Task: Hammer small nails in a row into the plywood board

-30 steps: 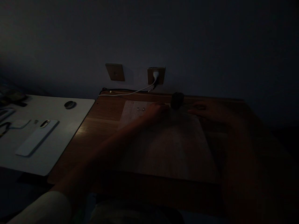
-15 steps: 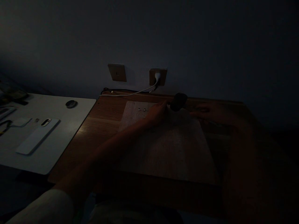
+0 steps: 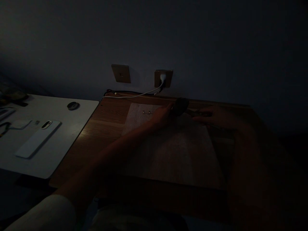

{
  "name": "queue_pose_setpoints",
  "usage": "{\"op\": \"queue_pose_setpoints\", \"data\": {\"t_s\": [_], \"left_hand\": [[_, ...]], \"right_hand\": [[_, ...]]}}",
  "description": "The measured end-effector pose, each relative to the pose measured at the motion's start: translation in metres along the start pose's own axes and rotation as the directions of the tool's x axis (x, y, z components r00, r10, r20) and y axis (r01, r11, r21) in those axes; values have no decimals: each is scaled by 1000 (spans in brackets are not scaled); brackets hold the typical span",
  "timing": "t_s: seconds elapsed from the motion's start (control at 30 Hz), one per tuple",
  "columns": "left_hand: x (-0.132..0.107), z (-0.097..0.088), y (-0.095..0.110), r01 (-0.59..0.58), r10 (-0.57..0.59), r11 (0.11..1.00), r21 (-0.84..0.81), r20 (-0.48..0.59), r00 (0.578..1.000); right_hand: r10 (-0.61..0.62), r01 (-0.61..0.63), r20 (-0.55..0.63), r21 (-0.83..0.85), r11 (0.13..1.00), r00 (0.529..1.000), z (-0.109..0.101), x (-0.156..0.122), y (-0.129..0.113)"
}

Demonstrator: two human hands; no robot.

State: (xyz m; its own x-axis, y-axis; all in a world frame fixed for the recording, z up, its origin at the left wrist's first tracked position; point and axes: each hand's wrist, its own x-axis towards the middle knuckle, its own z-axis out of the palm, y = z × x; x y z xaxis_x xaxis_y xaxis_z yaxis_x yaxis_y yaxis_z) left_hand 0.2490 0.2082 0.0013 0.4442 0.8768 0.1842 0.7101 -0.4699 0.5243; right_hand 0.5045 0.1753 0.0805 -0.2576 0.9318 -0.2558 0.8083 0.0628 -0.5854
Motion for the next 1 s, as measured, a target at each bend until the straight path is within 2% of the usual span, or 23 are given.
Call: {"op": "queue_pose_setpoints", "data": {"t_s": [0.27, 0.47, 0.7, 1.0], "left_hand": [[0, 1, -2, 27, -27, 999, -33, -2, 1000], [2, 3, -4, -3, 1, 997, -72, -24, 1000], [1, 4, -6, 4, -5, 999, -54, -21, 1000], [0, 3, -5, -1, 0, 1000, -23, -22, 1000]], "right_hand": [[-16, 17, -7, 30, 999, 1000, 2, 1, 3], [-8, 8, 13, -1, 1000, 1000, 1, 1, 2], [6, -6, 2, 11, 1000, 1000, 2, -1, -2], [-41, 40, -38, -36, 999, 998, 2, 1, 5]]}}
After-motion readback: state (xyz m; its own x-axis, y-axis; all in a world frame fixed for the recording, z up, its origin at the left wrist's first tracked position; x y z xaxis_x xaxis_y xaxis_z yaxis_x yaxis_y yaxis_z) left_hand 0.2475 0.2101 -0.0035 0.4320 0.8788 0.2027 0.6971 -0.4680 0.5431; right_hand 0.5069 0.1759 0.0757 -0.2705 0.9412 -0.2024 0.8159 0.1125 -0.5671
